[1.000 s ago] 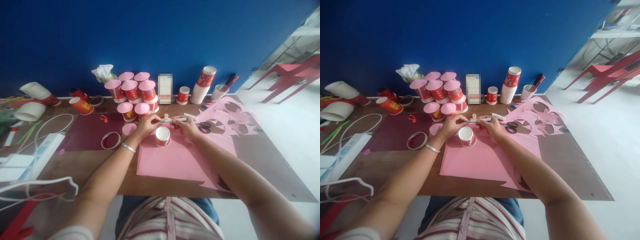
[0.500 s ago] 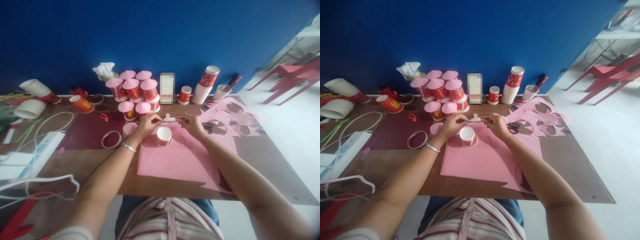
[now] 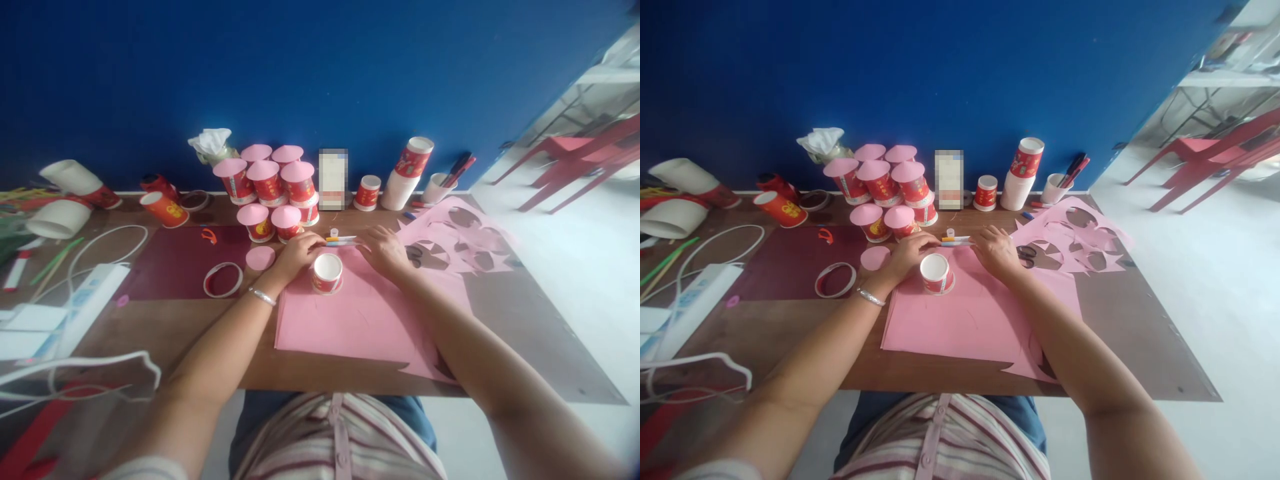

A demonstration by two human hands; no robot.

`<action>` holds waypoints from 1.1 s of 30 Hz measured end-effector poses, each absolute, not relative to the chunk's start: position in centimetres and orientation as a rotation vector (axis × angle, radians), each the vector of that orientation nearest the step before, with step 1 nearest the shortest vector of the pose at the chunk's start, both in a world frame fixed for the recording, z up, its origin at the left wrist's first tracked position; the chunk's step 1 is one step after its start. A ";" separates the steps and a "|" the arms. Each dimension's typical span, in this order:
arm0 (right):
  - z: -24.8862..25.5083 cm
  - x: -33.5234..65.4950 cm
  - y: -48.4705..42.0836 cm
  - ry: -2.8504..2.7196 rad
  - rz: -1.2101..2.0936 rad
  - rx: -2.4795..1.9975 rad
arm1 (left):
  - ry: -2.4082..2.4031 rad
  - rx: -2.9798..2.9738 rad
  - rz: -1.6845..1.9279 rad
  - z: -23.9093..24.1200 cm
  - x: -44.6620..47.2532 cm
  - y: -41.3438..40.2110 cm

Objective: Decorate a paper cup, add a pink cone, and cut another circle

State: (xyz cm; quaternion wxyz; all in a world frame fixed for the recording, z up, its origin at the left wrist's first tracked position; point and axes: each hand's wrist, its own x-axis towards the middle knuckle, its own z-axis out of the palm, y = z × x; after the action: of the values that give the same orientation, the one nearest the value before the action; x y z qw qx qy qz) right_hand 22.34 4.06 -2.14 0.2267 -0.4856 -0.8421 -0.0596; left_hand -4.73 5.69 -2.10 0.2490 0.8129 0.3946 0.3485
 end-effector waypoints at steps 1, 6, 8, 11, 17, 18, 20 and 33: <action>-2.2 22.3 4.0 -2.329 -0.192 -1.346 | 1.077 2.230 0.948 -2.1 -4.8 5.6; -2.4 21.9 3.8 -2.340 -0.210 -1.380 | 1.065 2.301 0.920 -1.7 -4.9 5.4; -2.5 21.7 3.7 -2.333 -0.199 -1.390 | 1.057 2.318 0.929 -1.8 -4.9 5.5; -2.7 21.5 3.6 -2.301 -0.225 -1.404 | 1.061 2.326 0.960 -1.9 -4.8 5.6; -2.8 21.4 3.3 -2.272 -0.292 -1.399 | 1.066 2.332 1.036 -1.8 -5.0 5.7; -2.8 21.4 3.3 -2.270 -0.298 -1.399 | 1.064 2.336 1.050 -1.6 -5.1 5.7; -2.8 21.3 3.2 -2.264 -0.315 -1.404 | 1.066 2.339 1.070 -1.2 -5.2 5.5; -3.2 21.0 3.4 -2.289 -0.351 -1.390 | 1.359 2.474 0.987 1.9 -10.4 0.4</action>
State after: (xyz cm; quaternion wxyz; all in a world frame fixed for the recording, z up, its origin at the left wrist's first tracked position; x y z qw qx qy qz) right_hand 21.05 3.41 -3.23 0.2187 -0.5021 -0.8270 -0.1268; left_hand -10.39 0.35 1.92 0.0754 0.8250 0.4532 0.3290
